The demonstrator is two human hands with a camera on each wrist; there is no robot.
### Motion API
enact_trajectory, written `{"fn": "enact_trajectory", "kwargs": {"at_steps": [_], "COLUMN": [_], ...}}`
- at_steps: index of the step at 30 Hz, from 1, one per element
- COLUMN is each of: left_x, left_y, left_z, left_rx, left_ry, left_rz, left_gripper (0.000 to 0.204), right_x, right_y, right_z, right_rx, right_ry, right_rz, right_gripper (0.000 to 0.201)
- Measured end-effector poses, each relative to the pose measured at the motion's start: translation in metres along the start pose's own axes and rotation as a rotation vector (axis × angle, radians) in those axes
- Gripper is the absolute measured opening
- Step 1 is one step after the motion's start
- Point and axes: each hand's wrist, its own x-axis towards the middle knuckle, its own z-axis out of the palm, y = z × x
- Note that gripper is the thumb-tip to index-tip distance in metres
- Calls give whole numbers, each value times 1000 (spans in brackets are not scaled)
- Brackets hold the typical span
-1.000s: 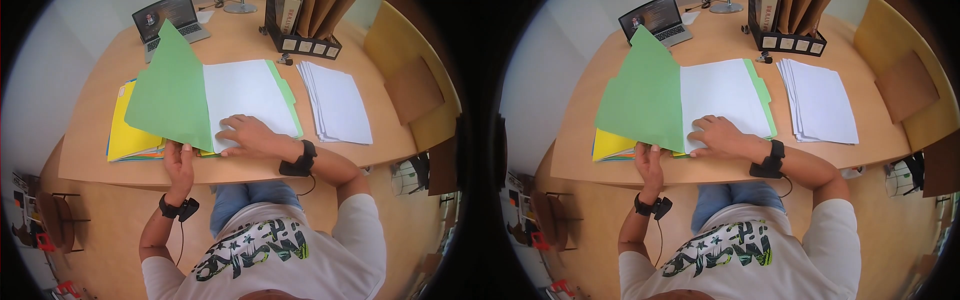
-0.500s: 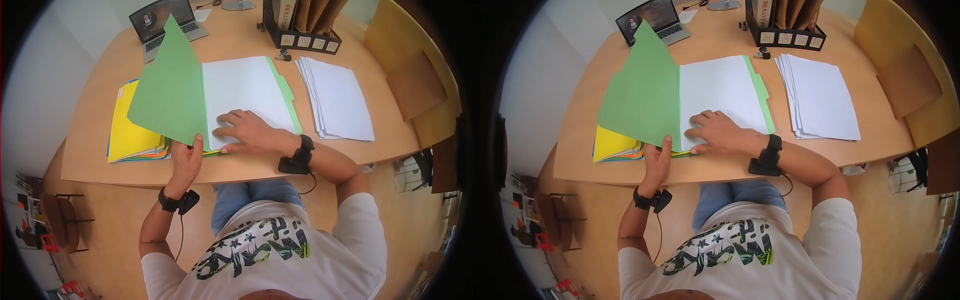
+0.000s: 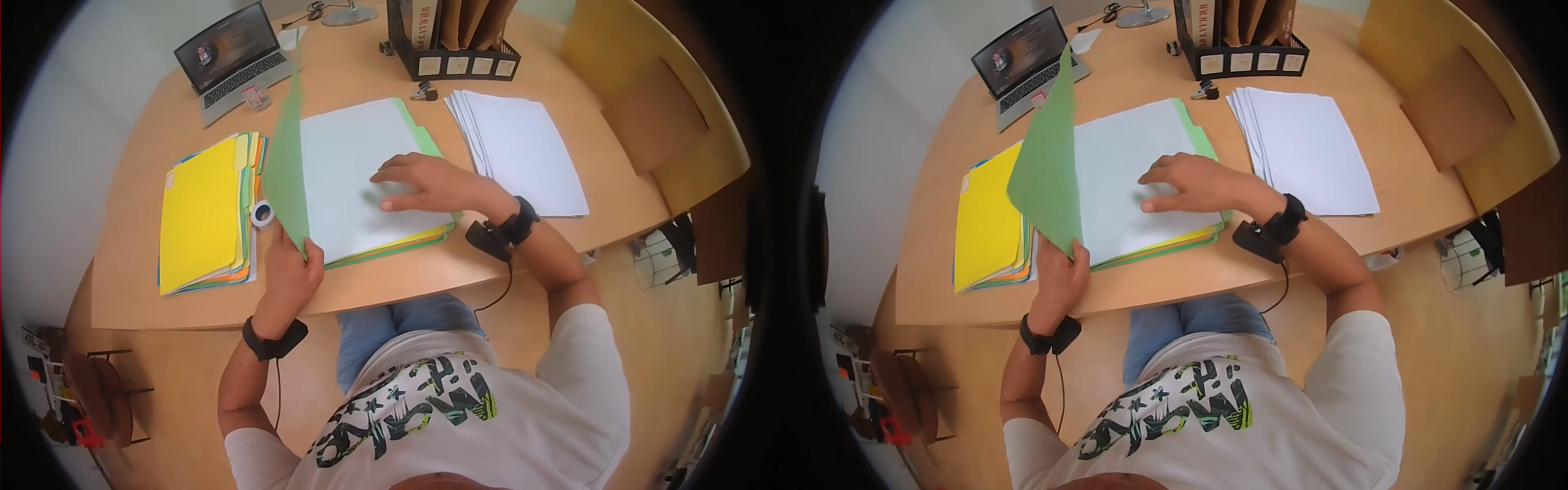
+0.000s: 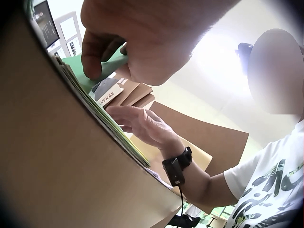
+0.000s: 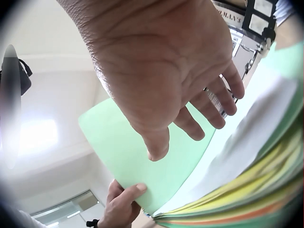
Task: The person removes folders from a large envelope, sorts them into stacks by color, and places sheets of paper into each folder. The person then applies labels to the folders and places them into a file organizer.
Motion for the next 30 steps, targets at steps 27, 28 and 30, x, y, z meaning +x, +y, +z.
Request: {"fn": "enact_trajectory", "kwargs": {"at_steps": [27, 28, 30], "left_x": [-30, -32, -25], "left_y": [-36, -41, -27], "left_z": [9, 10, 1], "left_rx": [-339, -366, -457], "left_ry": [7, 0, -30], "left_rz": [-372, -416, -544], "left_gripper": [12, 11, 11], "right_x": [171, 183, 205], "right_y": [145, 139, 125], "right_z": [-58, -49, -34], "right_rx": [269, 510, 772], "right_ry": [521, 484, 443], "right_rz": [235, 227, 201], "right_gripper": [25, 26, 27]}}
